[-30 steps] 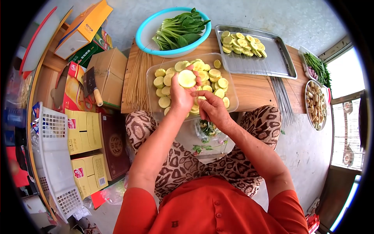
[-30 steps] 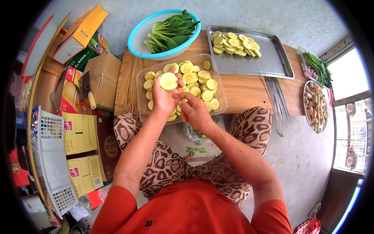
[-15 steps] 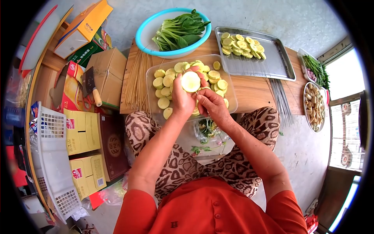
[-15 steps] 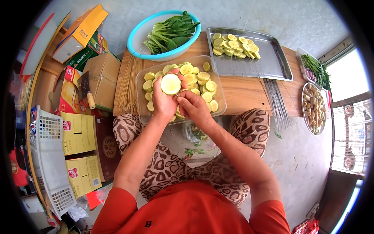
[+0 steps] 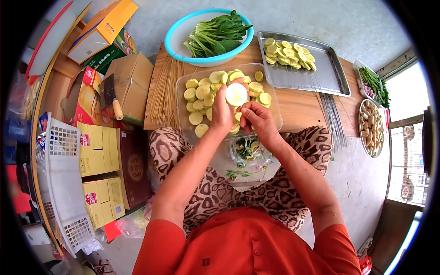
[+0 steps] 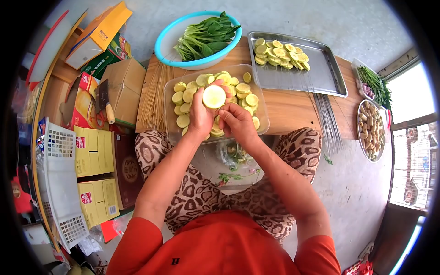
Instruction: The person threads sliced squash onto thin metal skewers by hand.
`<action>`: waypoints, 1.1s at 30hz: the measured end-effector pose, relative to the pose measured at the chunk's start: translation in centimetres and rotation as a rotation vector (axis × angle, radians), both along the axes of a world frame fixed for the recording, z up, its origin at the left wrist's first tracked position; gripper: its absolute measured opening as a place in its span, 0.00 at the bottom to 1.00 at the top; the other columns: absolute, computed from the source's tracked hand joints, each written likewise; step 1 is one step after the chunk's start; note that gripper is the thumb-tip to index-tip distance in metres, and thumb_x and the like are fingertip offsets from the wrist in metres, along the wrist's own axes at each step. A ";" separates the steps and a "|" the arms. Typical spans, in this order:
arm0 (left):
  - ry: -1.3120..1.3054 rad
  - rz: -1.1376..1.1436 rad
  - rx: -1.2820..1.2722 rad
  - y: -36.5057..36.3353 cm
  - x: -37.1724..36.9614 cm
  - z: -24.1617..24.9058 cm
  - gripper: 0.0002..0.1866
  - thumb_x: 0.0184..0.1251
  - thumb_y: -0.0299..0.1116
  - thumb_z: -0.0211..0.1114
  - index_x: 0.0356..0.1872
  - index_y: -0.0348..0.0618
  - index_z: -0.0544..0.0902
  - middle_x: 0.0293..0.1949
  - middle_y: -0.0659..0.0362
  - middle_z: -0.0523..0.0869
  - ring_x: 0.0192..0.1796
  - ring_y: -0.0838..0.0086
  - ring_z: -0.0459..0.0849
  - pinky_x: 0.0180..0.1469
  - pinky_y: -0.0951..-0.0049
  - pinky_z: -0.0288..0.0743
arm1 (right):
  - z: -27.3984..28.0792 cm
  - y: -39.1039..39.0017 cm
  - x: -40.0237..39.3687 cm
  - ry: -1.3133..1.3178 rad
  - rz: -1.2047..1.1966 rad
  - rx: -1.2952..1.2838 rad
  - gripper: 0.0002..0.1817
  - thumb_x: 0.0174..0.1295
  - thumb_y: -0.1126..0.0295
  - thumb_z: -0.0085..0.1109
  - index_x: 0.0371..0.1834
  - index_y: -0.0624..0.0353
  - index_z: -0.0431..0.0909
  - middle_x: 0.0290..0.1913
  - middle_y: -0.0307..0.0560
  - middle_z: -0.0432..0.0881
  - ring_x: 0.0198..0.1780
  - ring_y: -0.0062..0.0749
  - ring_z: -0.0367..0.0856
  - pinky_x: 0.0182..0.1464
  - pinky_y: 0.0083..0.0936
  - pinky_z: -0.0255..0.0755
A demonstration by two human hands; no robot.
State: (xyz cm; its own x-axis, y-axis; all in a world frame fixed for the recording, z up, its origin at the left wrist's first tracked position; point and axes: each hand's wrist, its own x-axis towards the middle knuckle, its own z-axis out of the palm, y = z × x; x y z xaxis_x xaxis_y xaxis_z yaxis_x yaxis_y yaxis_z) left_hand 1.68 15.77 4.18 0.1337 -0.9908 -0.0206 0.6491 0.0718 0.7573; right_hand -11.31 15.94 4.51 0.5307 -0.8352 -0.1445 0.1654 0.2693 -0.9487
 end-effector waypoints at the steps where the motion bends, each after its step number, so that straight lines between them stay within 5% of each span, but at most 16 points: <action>1: -0.029 0.101 0.026 -0.4 0.3 -0.3 0.27 0.72 0.47 0.36 0.54 0.37 0.74 0.41 0.56 0.81 0.43 0.71 0.80 0.47 0.72 0.74 | 0.2 -0.2 -0.2 -0.003 0.001 0.000 0.07 0.68 0.70 0.50 0.35 0.59 0.75 0.21 0.37 0.75 0.16 0.16 0.67 0.19 0.13 0.59; 5: -0.221 0.377 0.254 -1.5 4.8 -1.3 0.21 0.69 0.44 0.50 0.54 0.41 0.75 0.48 0.55 0.81 0.48 0.72 0.79 0.47 0.71 0.72 | 0.6 -1.3 -1.9 -0.022 -0.134 0.012 0.09 0.69 0.68 0.48 0.37 0.61 0.75 0.17 0.36 0.72 0.15 0.16 0.64 0.18 0.13 0.57; 11: -0.294 0.549 0.368 -1.4 9.4 -5.4 0.18 0.66 0.40 0.53 0.52 0.42 0.77 0.47 0.54 0.81 0.46 0.72 0.80 0.46 0.73 0.72 | 1.1 -1.6 -4.0 -0.044 -0.172 0.055 0.10 0.69 0.67 0.47 0.40 0.62 0.75 0.17 0.35 0.70 0.16 0.16 0.63 0.18 0.14 0.56; 17: -0.971 0.426 0.442 -1.5 8.4 -6.5 0.22 0.62 0.34 0.57 0.58 0.41 0.74 0.53 0.51 0.79 0.54 0.66 0.78 0.54 0.69 0.70 | 1.2 -1.4 -5.0 -0.045 -0.188 0.042 0.10 0.69 0.67 0.47 0.42 0.63 0.75 0.17 0.36 0.70 0.16 0.16 0.63 0.17 0.15 0.56; 20: -1.511 0.401 0.366 -2.8 10.4 -10.2 0.26 0.61 0.38 0.60 0.61 0.42 0.72 0.57 0.47 0.77 0.61 0.55 0.73 0.60 0.61 0.67 | 1.0 -1.4 -5.4 -0.044 -0.171 0.027 0.10 0.69 0.68 0.48 0.41 0.63 0.76 0.16 0.36 0.70 0.14 0.16 0.62 0.17 0.15 0.56; 24: -1.577 0.189 0.538 -3.7 11.0 -9.1 0.28 0.60 0.44 0.62 0.62 0.46 0.72 0.59 0.49 0.76 0.61 0.56 0.73 0.60 0.62 0.67 | 1.0 -1.0 -5.5 -0.037 -0.167 0.045 0.09 0.69 0.68 0.49 0.39 0.63 0.75 0.15 0.35 0.69 0.14 0.16 0.61 0.17 0.15 0.55; 33: -1.671 0.264 0.568 -3.3 10.3 -7.9 0.25 0.55 0.44 0.68 0.52 0.42 0.80 0.52 0.45 0.80 0.54 0.56 0.79 0.53 0.64 0.73 | 0.9 -0.6 -5.9 0.047 -0.102 0.029 0.10 0.70 0.67 0.47 0.43 0.61 0.75 0.15 0.33 0.67 0.14 0.15 0.59 0.17 0.14 0.54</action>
State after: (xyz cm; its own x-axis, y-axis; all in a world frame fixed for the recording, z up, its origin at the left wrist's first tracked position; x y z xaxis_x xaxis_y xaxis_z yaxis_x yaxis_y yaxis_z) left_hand 11.97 12.50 -3.72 0.5068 -0.8620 -0.0076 -0.7442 -0.4419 0.5008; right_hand -17.23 15.36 5.42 0.4350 -0.8796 -0.1925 0.1489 0.2811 -0.9481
